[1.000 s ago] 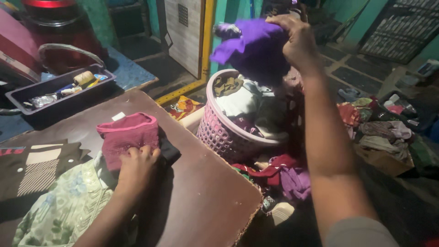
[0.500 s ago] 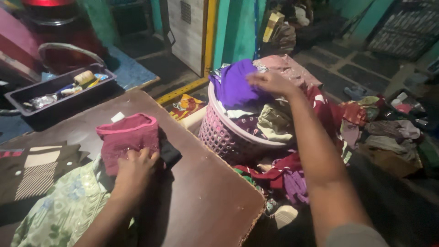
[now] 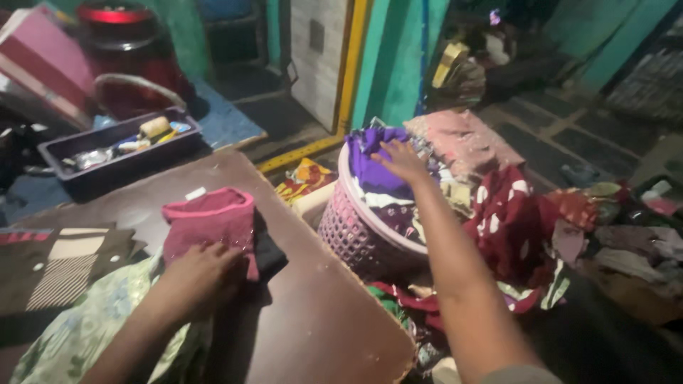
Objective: The person sorts various garments from a laundry basket onto a table and folds them by hand, including a pair of pants and patterned shirts.
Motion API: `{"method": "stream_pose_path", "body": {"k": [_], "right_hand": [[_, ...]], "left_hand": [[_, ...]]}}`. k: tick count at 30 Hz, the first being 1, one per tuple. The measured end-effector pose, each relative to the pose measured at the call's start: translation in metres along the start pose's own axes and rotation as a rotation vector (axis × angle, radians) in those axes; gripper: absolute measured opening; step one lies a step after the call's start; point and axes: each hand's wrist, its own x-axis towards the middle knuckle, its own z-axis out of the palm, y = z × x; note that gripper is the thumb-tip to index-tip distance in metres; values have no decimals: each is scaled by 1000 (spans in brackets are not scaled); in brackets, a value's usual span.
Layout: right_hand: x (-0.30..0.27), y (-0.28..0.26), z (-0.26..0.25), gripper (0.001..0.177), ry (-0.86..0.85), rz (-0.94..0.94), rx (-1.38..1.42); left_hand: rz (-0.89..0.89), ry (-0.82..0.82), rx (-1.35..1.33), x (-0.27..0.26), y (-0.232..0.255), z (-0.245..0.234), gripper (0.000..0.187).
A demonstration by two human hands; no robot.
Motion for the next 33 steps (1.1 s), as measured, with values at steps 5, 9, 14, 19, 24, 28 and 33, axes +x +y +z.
{"method": "stream_pose_path", "body": {"k": [5, 9, 14, 19, 24, 28, 33], "right_hand": [[-8, 4, -2, 71, 212, -107, 4], [-45, -22, -21, 43, 515, -166, 81], [-126, -124, -80, 42, 500, -673, 321], [-202, -232, -107, 35, 102, -816, 413], [-237, -295, -64, 50, -188, -1088, 107], [-252, -322, -19, 65, 241, -1360, -4], [-238, -308, -5, 43, 174, -985, 385]], "left_hand": [[95, 46, -236, 3, -34, 2, 29], [-34, 128, -210, 4, -27, -15, 18], [-141, 369, -129, -7, -4, -52, 17], [-237, 590, -114, -21, -7, -81, 14], [-246, 854, -202, -48, -35, -115, 13], [-401, 881, -292, -68, -46, -139, 20], [-397, 929, -317, -98, -70, -160, 23]]}}
